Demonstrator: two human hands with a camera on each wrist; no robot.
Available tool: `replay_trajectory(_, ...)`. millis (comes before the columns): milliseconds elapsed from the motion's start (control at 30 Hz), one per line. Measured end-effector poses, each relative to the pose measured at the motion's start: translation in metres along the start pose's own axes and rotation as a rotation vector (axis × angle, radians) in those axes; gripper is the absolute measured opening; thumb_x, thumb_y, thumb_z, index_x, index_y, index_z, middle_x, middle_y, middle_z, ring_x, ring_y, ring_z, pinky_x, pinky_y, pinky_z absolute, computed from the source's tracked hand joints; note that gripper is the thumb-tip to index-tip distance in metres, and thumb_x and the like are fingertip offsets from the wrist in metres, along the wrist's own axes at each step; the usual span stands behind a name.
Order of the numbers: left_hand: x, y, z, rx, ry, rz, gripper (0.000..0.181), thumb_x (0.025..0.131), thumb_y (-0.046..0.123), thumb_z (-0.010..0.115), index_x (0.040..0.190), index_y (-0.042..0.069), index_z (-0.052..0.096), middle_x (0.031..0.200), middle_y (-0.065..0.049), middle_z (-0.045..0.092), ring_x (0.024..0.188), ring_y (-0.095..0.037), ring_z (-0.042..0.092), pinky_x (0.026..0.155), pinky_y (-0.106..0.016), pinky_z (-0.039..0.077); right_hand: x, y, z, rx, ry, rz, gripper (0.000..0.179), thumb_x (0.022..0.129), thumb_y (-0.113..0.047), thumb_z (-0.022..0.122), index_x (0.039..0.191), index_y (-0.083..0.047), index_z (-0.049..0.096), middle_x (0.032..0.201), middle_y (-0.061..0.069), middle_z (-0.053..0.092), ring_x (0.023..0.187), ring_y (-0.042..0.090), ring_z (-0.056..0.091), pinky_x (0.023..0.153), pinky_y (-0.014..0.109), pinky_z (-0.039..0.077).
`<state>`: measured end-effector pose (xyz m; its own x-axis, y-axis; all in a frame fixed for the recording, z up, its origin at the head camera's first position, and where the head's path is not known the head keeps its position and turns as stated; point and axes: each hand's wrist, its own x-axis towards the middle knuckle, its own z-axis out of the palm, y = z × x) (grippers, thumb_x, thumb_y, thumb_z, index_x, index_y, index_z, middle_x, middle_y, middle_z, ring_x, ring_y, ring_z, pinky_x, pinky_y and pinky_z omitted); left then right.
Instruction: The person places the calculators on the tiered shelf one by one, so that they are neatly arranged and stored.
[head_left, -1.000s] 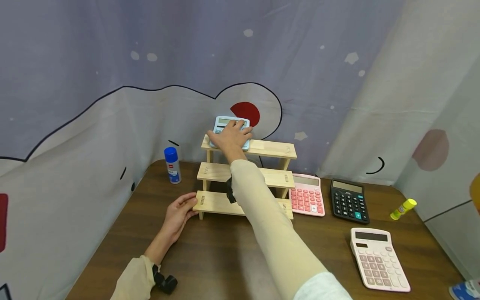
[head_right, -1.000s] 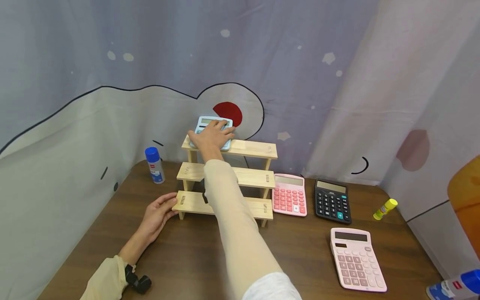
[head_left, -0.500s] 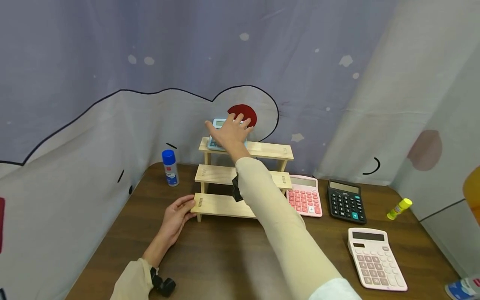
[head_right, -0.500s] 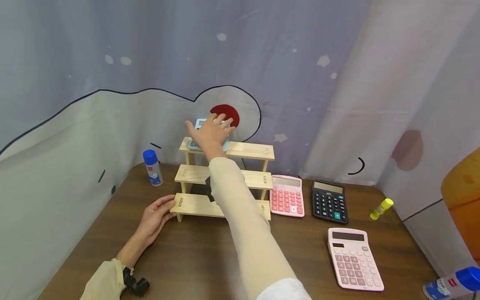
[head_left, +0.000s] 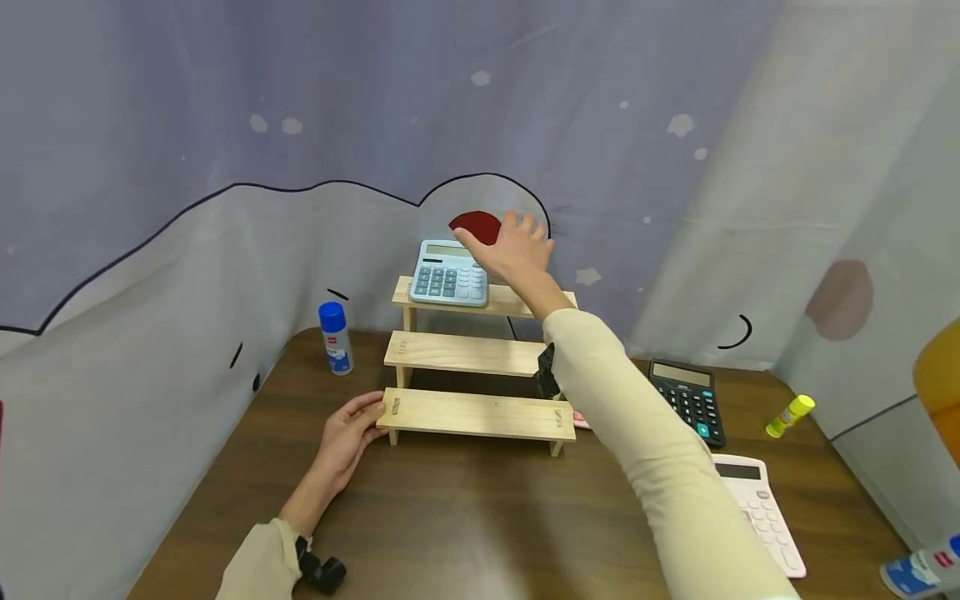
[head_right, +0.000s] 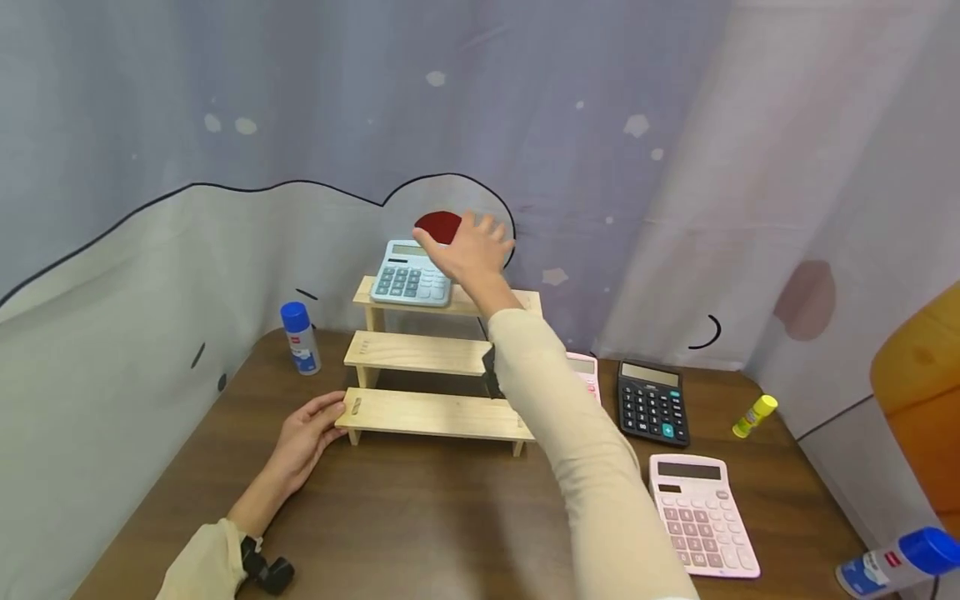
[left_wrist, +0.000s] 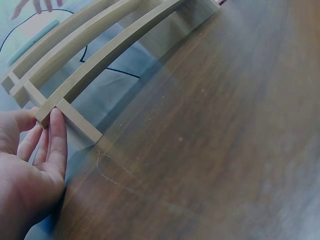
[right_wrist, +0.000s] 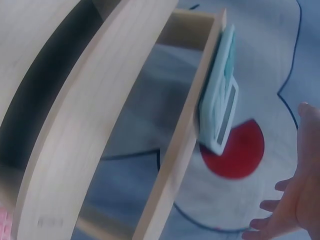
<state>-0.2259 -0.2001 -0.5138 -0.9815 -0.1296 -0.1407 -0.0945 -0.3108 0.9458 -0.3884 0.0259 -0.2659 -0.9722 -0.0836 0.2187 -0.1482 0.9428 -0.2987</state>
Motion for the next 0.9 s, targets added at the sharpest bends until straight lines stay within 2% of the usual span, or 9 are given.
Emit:
replay_trajectory(200,0.0,-0.003,0.0,-0.011,0.002,0.0,0.047,0.099,0.018,0.063,0.139,-0.003,0.049,0.104,0.008,0.065,0.09,-0.008,0.064,0.079,-0.023,0.056,-0.011,0.03,-0.014,0.036,0.012,-0.047,0.106,0.084,-0.085,0.039,0.158,-0.012,0.023,0.158,0.019,0.028,0.145,0.041,0.026,0.115,0.058,0.024)
replay_trajectory(400,0.0,-0.001,0.001,-0.015,-0.005,0.001,0.046,0.099,0.016,0.063,0.139,-0.003,0.05,0.105,0.007,0.065,0.089,-0.008,0.065,0.079,-0.022,0.056,-0.03,0.057,-0.026,0.085,0.035,-0.103,0.101,0.084,-0.082,0.043,0.156,-0.013,0.028,0.158,0.017,0.03,0.146,0.039,0.026,0.115,0.057,0.025)
replay_trajectory(633,0.0,0.006,-0.004,-0.016,-0.022,0.016,0.05,0.099,0.019,0.064,0.141,-0.004,0.049,0.108,0.008,0.066,0.091,-0.007,0.065,0.08,-0.022,0.056,-0.052,0.074,-0.038,0.109,0.044,-0.152,0.103,0.083,-0.083,0.045,0.156,-0.013,0.027,0.158,0.016,0.031,0.147,0.037,0.026,0.116,0.058,0.024)
replay_trajectory(900,-0.001,0.007,-0.008,-0.022,-0.007,0.009,0.048,0.099,0.019,0.064,0.139,-0.004,0.05,0.108,0.008,0.065,0.09,-0.007,0.065,0.08,-0.022,0.056,-0.069,0.09,-0.036,0.178,0.04,-0.178,0.106,0.081,-0.082,0.052,0.157,-0.013,0.026,0.158,0.015,0.033,0.147,0.035,0.028,0.117,0.058,0.022)
